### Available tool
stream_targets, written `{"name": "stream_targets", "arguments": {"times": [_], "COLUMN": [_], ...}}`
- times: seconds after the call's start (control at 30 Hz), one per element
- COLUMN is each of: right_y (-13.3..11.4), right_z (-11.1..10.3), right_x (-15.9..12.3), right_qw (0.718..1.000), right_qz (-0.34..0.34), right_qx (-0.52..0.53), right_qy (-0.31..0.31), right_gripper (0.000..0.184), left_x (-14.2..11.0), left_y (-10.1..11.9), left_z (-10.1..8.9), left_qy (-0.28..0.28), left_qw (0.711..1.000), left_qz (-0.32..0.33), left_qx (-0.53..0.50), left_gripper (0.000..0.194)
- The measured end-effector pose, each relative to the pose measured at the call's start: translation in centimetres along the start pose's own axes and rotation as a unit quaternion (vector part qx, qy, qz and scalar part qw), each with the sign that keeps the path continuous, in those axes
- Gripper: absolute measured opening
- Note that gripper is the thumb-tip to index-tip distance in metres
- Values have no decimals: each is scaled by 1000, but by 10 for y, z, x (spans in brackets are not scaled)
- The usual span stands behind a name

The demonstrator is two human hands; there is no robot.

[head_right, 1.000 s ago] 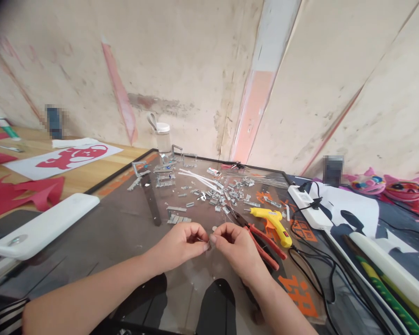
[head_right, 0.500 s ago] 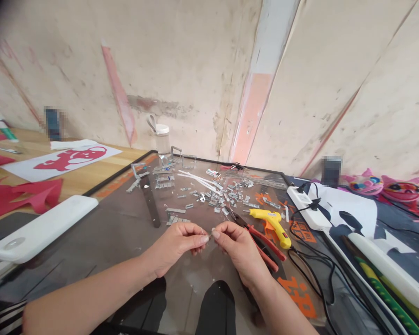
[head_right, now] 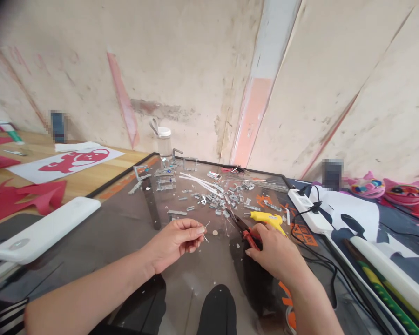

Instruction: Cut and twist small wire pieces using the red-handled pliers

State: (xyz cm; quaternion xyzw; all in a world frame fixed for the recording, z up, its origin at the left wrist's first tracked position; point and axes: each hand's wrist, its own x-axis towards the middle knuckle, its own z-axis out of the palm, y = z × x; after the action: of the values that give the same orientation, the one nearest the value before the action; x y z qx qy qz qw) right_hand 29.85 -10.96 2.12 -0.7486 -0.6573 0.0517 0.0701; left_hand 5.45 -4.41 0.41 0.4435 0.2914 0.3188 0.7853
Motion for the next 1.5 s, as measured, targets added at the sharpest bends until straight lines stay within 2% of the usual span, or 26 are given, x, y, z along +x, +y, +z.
{"name": "stream_targets", "arguments": {"times": [0.2, 0.33, 0.43, 0.57, 0.7, 0.9, 1.0, 1.1, 1.2, 1.33, 1.43, 1.5], "right_y": [-4, -4, -3, 2, 7, 14, 12, 7, -1, -11, -15, -16], "right_z": [13, 19, 14, -1, -11, -10, -8, -7, -11, -15, -14, -14], "right_x": [0, 3, 5, 3, -2, -2, 1, 3, 1, -3, -4, -5], "right_qw": [997, 995, 999, 991, 953, 895, 866, 820, 779, 767, 764, 753], "right_qz": [20, 16, 21, 8, 36, 74, 71, 58, 25, -22, -39, -51], "right_qx": [-72, -94, -37, 133, 300, 431, 482, 558, 620, 639, 642, 656], "right_qy": [-3, 11, 9, 5, -28, -89, -107, -112, -91, -57, -52, -30], "right_gripper": [52, 52, 49, 39, 41, 48, 44, 42, 40, 31, 26, 25], "left_x": [-1, 0, 2, 3, 1, -2, -1, -2, -2, -1, -1, -1], "left_y": [2, 4, 4, 4, 5, 9, 10, 12, 13, 12, 11, 10], "left_z": [-1, -2, -5, -7, -7, -5, -4, -3, -3, -5, -6, -6], "left_qy": [-33, -61, -61, -73, -83, -81, -76, -71, -73, -74, -75, -78], "left_qw": [997, 988, 980, 969, 973, 986, 988, 989, 989, 989, 989, 989], "left_qz": [-20, -66, -85, -95, -73, 0, 6, 5, 7, 8, 13, 18], "left_qx": [-70, -125, -170, -215, -202, -143, -134, -129, -126, -126, -126, -123], "left_gripper": [14, 10, 8, 8, 8, 10, 11, 13, 13, 13, 12, 11]}}
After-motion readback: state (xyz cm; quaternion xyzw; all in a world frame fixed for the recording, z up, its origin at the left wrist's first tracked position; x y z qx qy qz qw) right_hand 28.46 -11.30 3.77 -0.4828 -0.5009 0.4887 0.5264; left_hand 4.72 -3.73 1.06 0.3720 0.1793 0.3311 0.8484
